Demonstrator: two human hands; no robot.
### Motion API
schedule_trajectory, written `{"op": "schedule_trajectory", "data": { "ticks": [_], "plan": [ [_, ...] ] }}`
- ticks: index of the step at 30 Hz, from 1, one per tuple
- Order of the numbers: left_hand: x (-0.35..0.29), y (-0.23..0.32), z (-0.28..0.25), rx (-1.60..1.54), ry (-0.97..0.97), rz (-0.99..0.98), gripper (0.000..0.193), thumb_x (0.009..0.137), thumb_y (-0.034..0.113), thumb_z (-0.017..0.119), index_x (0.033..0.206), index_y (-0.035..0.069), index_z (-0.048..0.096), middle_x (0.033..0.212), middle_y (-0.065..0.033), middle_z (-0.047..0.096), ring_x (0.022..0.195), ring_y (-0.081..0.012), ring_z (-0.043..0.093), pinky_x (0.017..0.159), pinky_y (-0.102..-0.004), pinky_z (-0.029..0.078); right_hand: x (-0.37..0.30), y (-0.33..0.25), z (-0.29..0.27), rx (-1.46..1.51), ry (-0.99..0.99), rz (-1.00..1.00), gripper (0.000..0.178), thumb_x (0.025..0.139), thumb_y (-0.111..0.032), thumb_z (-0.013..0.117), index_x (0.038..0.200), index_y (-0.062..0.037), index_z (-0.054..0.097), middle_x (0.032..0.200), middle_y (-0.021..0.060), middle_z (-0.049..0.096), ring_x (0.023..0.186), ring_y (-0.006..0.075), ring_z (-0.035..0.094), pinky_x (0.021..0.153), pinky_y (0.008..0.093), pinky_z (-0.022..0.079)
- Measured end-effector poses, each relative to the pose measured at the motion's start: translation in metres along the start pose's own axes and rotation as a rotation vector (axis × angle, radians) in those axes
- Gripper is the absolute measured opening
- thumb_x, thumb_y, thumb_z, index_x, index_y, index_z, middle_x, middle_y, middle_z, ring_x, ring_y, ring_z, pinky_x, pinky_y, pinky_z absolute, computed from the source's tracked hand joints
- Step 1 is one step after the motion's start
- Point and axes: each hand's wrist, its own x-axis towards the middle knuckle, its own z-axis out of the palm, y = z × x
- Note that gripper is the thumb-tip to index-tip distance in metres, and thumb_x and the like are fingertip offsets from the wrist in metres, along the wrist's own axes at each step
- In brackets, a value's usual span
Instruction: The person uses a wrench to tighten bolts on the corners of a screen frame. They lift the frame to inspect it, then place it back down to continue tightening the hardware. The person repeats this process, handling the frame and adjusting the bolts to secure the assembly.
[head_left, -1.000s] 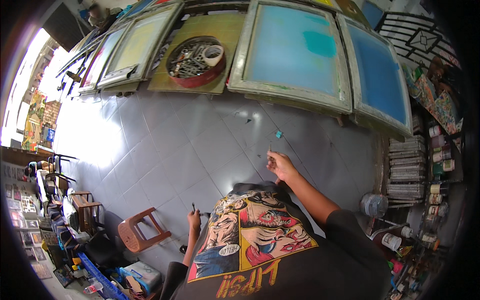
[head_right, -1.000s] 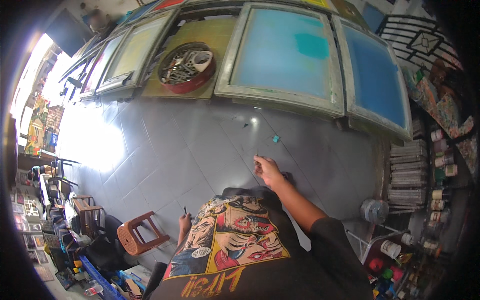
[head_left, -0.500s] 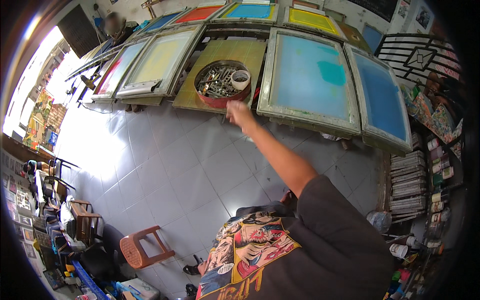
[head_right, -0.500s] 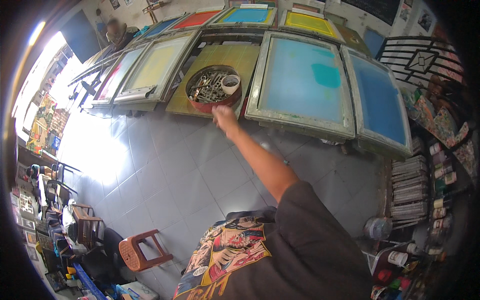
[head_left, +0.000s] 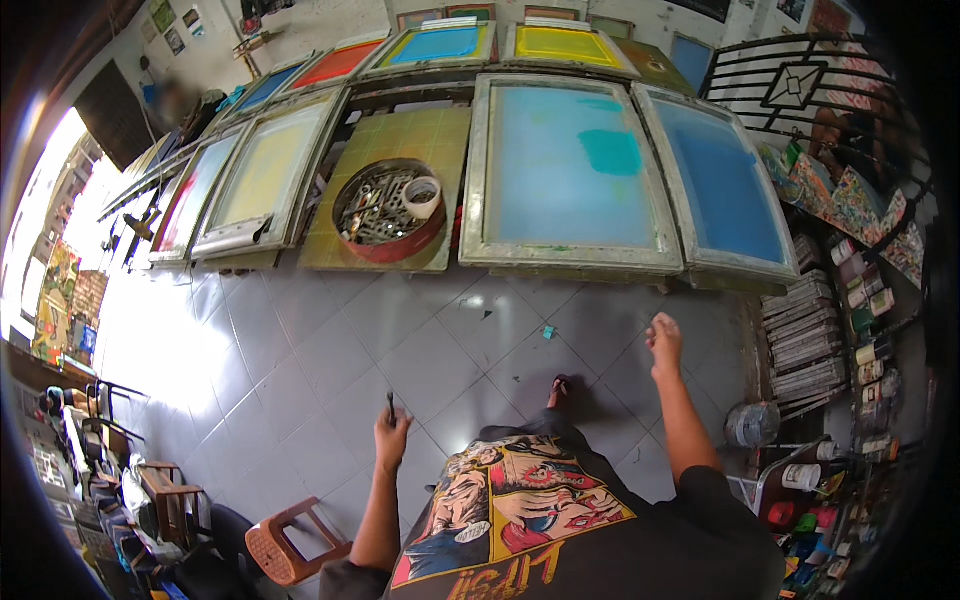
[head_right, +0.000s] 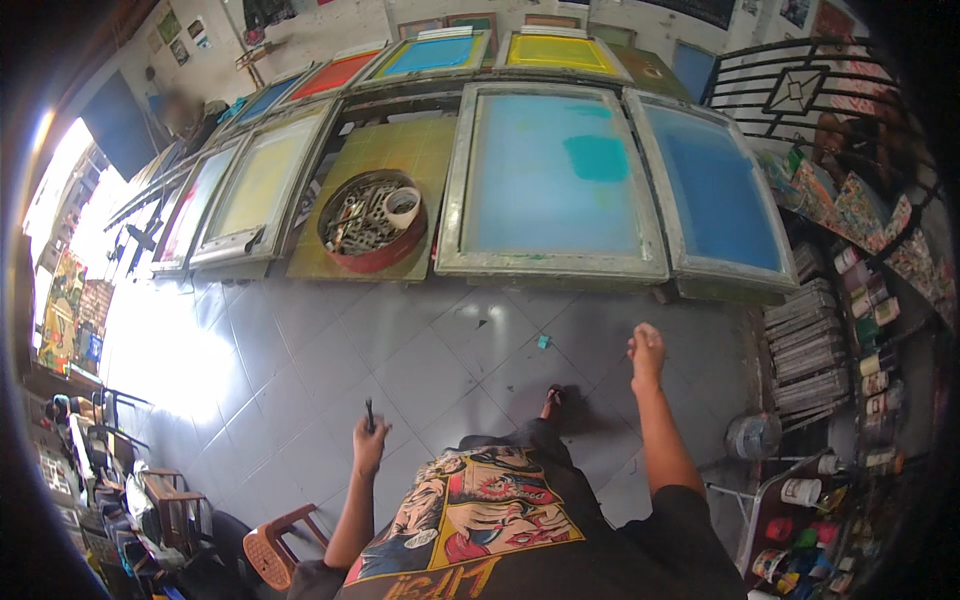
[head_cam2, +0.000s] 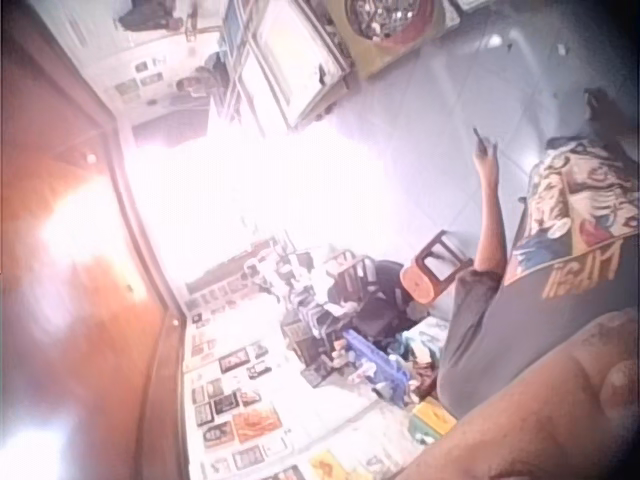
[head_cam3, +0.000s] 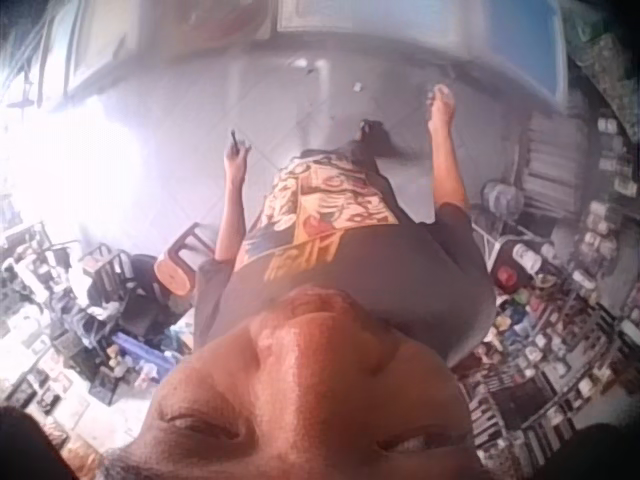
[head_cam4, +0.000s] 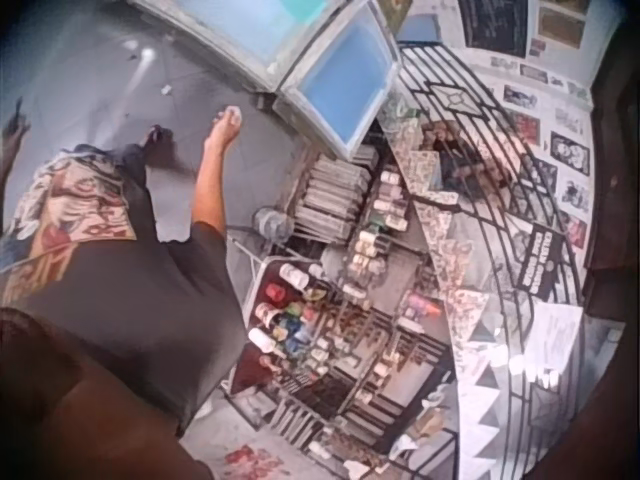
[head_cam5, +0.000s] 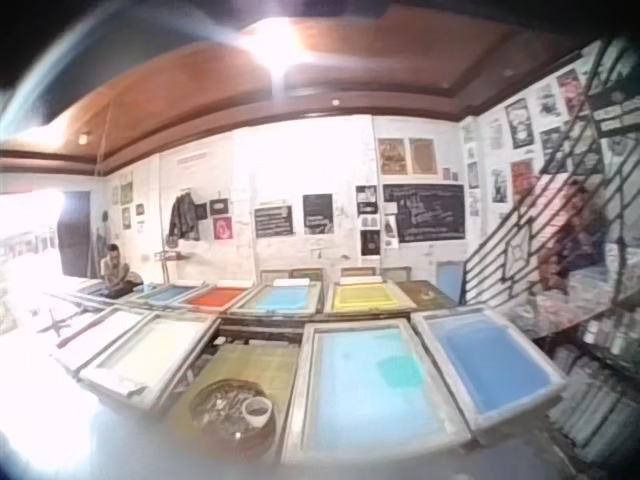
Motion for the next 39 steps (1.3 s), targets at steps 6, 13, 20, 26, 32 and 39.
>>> {"op": "schedule_trajectory", "data": {
  "ticks": [6,13,20,26,32,39],
  "plan": [
    [0.098,0.134,0.066,-0.181,0.027,0.111,0.014,0.091,0.014,0.055,0.094,0.002,0.06,0.067,0.0002,0.051,0.056,-0.0058,0.044,0.05,-0.0225,0.038,-0.018,-0.045,0.026,-0.093,0.082,-0.169,0.052,0.092,-0.024,0.055,0.134,0.0015,0.039,0.123,0.0139,0.051,0.104,0.0209,0.054,0.082,0.0322,0.046],
    [0.135,0.133,0.096,0.018,0.359,0.363,0.029,0.084,0.012,0.064,0.109,-0.003,0.057,0.096,-0.0121,0.06,0.089,-0.0197,0.056,0.076,-0.0312,0.045,-0.027,0.001,0.05,-0.154,0.131,-0.305,0.056,0.093,-0.025,0.054,0.134,0.0039,0.031,0.132,0.021,0.042,0.118,0.0286,0.047,0.098,0.0383,0.038],
    [0.145,0.098,0.054,-0.206,0.211,0.262,0.023,0.087,0.011,0.062,0.105,-0.002,0.055,0.084,-0.0046,0.056,0.074,-0.0127,0.051,0.065,-0.0272,0.041,-0.05,-0.002,0.06,-0.002,0.138,-0.288,0.053,0.095,-0.022,0.053,0.135,0.004,0.03,0.117,0.0142,0.05,0.107,0.0217,0.05,0.093,0.0326,0.039],
    [0.131,0.125,0.049,-0.265,0.098,0.111,0.009,0.088,0.012,0.061,0.091,0.003,0.059,0.062,0.0078,0.04,0.05,-0.0017,0.03,0.044,-0.0207,0.024,-0.061,-0.013,0.057,-0.091,0.065,-0.278,0.053,0.094,-0.025,0.056,0.134,0.0044,0.037,0.114,0.0123,0.055,0.105,0.0201,0.053,0.088,0.0303,0.041],
    [0.147,0.142,0.062,-0.136,0.106,0.166,0.023,0.086,0.014,0.063,0.095,-0.008,0.062,0.077,-0.002,0.059,0.074,-0.0107,0.051,0.07,-0.0259,0.042,-0.045,-0.041,0.061,-0.232,0.255,-0.279,0.045,0.093,-0.026,0.056,0.128,0.0013,0.048,0.112,0.0136,0.06,0.104,0.024,0.057,0.088,0.0355,0.044],
    [0.161,0.164,0.085,-0.325,0.012,0.308,0.021,0.086,0.018,0.064,0.095,-0.002,0.063,0.075,-0.0002,0.058,0.066,-0.0081,0.05,0.061,-0.0239,0.04,-0.022,-0.06,0.061,-0.192,0.315,-0.203,0.053,0.091,-0.031,0.058,0.129,0.0032,0.046,0.126,0.0178,0.051,0.112,0.0275,0.053,0.09,0.0382,0.044]
  ]
}}
